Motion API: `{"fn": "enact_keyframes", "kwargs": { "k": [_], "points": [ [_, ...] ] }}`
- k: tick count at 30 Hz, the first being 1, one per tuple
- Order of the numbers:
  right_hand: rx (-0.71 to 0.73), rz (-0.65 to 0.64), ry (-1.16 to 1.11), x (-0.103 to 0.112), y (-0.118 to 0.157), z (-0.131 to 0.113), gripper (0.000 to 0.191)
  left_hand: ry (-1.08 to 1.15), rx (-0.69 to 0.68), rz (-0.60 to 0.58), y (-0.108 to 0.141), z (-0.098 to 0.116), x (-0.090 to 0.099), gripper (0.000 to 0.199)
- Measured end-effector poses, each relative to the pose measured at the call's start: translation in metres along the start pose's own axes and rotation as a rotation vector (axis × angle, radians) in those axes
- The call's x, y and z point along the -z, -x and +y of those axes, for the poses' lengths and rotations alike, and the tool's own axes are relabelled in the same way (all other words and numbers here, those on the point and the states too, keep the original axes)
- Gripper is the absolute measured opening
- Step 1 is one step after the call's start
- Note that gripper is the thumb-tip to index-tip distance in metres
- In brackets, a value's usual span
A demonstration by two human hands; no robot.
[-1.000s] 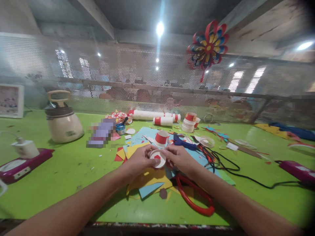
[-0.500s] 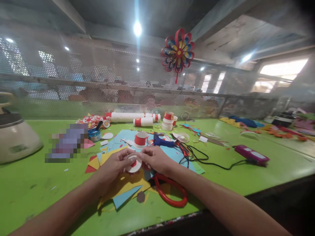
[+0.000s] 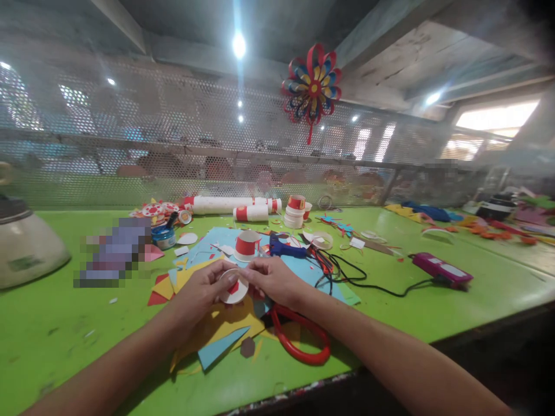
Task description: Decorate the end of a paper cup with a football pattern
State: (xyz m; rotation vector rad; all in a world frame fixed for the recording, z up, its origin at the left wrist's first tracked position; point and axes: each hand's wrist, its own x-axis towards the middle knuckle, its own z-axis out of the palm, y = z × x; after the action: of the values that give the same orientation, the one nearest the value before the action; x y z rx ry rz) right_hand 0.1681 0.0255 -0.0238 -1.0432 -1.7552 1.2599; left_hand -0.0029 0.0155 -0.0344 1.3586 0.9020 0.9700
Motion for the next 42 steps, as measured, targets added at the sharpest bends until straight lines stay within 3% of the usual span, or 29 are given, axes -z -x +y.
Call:
{"fn": "enact_keyframes", "kwargs": {
  "k": [5,8,11,15,18,21,25,30,33,36,42],
  "points": [
    [0.014,0.036,-0.018,0.004,-0.003,0.003,0.033,0.013,-0.013,-0.040,0.002,0.006,-0.001,0.047],
    [0.007,0.039,-0.044,0.008,-0.003,0.002,0.036,0.011,-0.108,-0.150,0.002,0.007,0.000,0.063],
    [0.005,0.041,-0.071,0.010,-0.001,0.001,0.040,-0.058,-0.201,-0.167,0.001,0.005,0.000,0.062],
    [0.021,0.053,-0.080,0.014,-0.002,0.000,0.045,-0.132,-0.247,-0.039,0.001,0.005,-0.002,0.054],
    [0.048,0.131,-0.072,0.027,-0.006,-0.002,0.046,-0.093,-0.258,0.084,0.000,0.011,0.004,0.052],
    [0.082,0.270,-0.037,0.047,-0.012,-0.002,0.039,-0.012,-0.265,0.247,-0.002,0.020,0.015,0.055],
    [0.029,0.351,0.058,0.064,-0.020,0.006,0.025,0.118,-0.310,0.437,-0.007,0.031,0.031,0.061],
    [-0.023,0.417,0.191,0.074,-0.026,0.014,0.032,0.254,-0.361,0.579,-0.013,0.035,0.039,0.061],
    [-0.053,0.424,0.305,0.082,-0.029,0.013,0.032,0.301,-0.348,0.553,-0.015,0.031,0.039,0.060],
    [-0.103,0.352,0.461,0.081,-0.033,0.010,0.032,0.329,-0.281,0.477,-0.017,0.025,0.037,0.054],
    [-0.195,0.218,0.889,0.052,-0.044,0.015,0.031,0.342,-0.175,0.292,-0.011,0.021,0.027,0.052]
  ]
}}
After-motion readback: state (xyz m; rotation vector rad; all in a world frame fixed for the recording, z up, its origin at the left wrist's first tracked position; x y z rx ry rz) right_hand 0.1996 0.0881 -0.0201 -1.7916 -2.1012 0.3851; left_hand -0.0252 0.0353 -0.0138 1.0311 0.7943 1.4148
